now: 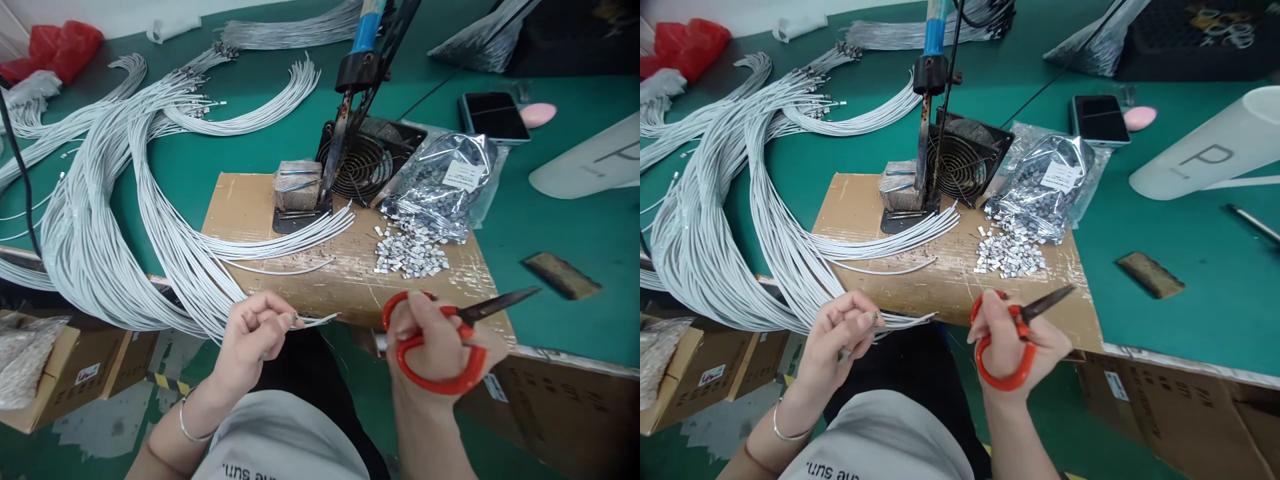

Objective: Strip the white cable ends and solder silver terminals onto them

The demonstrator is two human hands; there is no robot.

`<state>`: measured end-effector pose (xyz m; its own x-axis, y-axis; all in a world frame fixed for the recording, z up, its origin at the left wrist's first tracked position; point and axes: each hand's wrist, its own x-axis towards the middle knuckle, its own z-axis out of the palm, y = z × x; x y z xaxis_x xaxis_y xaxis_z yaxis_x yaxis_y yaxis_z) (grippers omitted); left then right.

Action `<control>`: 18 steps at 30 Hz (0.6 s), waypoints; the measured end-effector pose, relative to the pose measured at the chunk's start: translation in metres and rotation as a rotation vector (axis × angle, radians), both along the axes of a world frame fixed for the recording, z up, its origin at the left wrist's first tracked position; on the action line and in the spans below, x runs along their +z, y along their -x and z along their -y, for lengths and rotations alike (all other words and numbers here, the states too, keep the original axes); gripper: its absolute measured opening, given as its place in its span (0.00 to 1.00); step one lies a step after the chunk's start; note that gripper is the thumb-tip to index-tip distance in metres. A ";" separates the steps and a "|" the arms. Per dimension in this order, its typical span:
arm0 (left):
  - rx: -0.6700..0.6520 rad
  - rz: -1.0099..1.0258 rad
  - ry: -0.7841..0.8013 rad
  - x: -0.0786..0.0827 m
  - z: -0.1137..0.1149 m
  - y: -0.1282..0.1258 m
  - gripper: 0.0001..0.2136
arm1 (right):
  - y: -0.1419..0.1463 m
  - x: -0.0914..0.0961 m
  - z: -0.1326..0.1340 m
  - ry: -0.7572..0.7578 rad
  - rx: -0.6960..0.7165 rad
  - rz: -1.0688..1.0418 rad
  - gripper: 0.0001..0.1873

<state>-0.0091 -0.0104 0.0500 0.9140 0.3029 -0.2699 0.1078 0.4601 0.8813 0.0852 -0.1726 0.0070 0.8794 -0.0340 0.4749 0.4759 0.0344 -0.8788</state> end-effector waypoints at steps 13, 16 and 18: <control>-0.022 0.032 -0.030 -0.003 0.004 0.000 0.12 | 0.004 0.000 0.011 0.190 0.195 -0.211 0.20; -0.016 0.040 -0.024 -0.002 0.006 0.001 0.11 | 0.003 0.000 0.011 0.181 0.230 -0.223 0.18; -0.018 0.043 -0.024 -0.002 0.006 0.001 0.10 | 0.003 0.000 0.009 0.176 0.243 -0.227 0.18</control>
<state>-0.0100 -0.0167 0.0481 0.9299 0.2925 -0.2231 0.0775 0.4370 0.8961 0.0825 -0.1820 0.0065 0.9351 0.2540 0.2471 0.2651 -0.0388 -0.9634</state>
